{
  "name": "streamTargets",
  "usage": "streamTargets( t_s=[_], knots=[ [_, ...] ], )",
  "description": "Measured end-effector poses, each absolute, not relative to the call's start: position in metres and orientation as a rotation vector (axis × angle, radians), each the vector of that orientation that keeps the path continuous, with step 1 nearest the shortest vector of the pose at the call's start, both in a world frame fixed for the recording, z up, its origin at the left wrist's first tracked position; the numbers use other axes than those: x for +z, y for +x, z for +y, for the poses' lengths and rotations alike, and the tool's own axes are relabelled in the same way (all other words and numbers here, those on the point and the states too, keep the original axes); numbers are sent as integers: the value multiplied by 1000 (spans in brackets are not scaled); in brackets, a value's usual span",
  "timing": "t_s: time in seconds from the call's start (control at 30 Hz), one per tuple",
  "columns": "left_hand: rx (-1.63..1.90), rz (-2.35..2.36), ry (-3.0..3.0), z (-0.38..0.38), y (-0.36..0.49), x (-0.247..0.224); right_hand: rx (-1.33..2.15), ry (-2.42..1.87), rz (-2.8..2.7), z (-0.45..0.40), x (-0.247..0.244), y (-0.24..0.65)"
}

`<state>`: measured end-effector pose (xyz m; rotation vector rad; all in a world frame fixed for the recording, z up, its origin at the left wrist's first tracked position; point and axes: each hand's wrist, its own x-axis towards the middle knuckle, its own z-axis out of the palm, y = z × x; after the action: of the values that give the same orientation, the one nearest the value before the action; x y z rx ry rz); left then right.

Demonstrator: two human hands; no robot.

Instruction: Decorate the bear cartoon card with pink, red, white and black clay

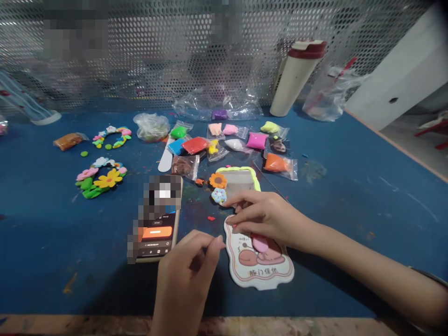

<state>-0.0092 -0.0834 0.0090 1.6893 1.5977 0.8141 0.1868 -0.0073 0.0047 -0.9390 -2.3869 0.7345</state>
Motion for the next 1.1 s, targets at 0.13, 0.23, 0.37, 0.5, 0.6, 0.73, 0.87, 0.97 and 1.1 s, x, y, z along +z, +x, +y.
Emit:
streamTargets(
  t_s=[0.13,0.23,0.37,0.5,0.6,0.73,0.87,0.97,1.1],
  knots=[
    [823,1592,1709,-83,-10,7,765,-925,-2390,-6,2,190],
    [829,1586,1738,-83,-11,7,787,-916,-2383,-6,3,192],
    [865,1572,1783,-85,-12,7,823,-934,-2331,-6,8,195],
    [954,1551,1873,-87,-10,4,824,-1043,-2219,-10,16,197],
    [1045,1605,1995,-87,-7,1,852,-1085,-2192,-15,19,198],
    [1028,1620,2120,-86,-2,-2,889,-1048,-2308,-22,21,199],
    [948,1603,2146,-86,-2,-1,817,-960,-2459,-27,19,201],
    [897,1558,2134,-87,-1,-2,762,-904,-2481,-27,19,204],
    [859,1536,2141,-86,-1,-4,650,-886,-2501,-28,19,207]
  ],
)
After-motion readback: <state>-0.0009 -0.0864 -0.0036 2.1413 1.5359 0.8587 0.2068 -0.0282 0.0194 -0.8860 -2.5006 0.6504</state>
